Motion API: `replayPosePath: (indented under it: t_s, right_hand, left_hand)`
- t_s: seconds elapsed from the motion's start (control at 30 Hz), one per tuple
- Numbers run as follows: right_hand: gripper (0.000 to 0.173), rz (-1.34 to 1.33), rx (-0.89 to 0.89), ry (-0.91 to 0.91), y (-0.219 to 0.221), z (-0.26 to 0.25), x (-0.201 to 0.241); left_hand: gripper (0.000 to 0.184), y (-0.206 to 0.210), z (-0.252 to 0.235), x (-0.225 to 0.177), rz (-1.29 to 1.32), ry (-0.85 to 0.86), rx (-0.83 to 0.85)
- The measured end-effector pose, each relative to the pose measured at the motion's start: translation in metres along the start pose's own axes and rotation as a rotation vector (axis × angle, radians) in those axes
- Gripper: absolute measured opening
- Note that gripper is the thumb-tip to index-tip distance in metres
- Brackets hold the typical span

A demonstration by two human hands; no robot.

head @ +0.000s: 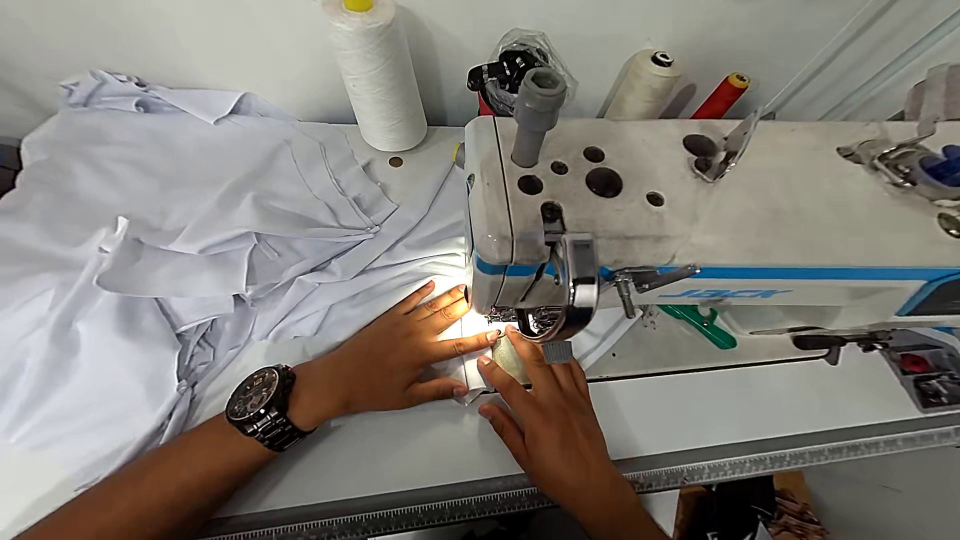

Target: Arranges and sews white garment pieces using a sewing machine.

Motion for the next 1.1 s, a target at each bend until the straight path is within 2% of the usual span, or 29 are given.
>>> replayPosePath:
  t_s: [0.6,0.83,0.97,1.03,1.1]
  right_hand:
    - [0.045,0.009,-0.018,0.037,-0.003,-0.001,0.001]
    - [0.045,0.087,-0.062,0.138,-0.006,0.001,0.017]
    - [0.047,0.088,-0.108,0.109,-0.004,0.002,0.021]
    - [0.051,0.081,-0.084,0.078,-0.005,0.002,0.021]
    - [0.049,0.042,-0.026,0.003,-0.011,0.009,0.016]
  left_hand:
    - [0.060,0.002,-0.004,0.002,-0.007,-0.006,0.020]
    - [0.062,0.006,-0.003,0.003,-0.024,0.010,0.031]
    - [0.063,0.006,-0.005,0.004,-0.035,0.016,0.048]
    - [0.063,0.005,-0.003,0.000,-0.046,-0.024,0.041]
    - [0.065,0.007,0.007,-0.028,-0.067,-0.185,0.003]
Point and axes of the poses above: each hand's wrist, its own z-axis away from the middle knuckle, its own y-axis out of the palm, x = y × z, the point moved 7 cm from there along -z, towards the middle knuckle, and after that the axes turned 10 degrees about -z, right-handed, at the moved point
